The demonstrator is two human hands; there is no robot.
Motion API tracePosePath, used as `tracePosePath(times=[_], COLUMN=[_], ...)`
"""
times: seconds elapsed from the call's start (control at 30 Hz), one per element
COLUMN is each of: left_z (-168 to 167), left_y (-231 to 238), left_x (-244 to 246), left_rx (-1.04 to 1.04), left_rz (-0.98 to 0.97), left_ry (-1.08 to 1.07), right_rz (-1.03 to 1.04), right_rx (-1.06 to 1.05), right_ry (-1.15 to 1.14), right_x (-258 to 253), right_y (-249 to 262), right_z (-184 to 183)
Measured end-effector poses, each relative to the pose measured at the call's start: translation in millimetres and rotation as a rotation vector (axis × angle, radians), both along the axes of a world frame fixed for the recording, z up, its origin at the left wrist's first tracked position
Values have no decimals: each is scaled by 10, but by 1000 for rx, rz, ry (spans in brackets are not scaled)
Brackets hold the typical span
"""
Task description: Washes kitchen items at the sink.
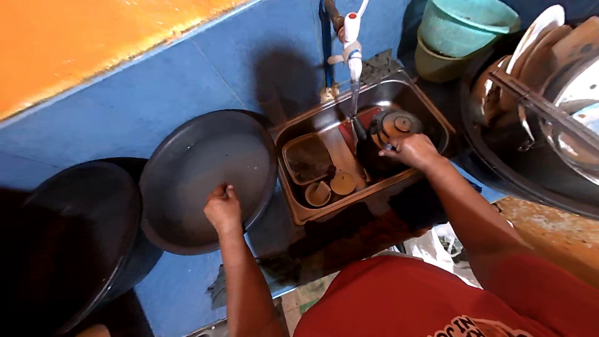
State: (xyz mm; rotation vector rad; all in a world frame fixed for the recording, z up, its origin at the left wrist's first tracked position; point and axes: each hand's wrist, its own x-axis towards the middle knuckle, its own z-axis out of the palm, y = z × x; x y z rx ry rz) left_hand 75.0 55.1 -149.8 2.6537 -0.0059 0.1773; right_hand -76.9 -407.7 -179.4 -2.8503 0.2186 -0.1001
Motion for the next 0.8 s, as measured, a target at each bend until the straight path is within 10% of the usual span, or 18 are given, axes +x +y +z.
tracePosePath(times=[0.8], left_z=[-22], left_y=[12], left_x=[11], left_rx=[16], left_rz=[-10], left_ry=[-26], right_rz=[7], right_rx=[-27], right_ry=[-20], right_x=[-15], right_y=[-17], right_z=[-83])
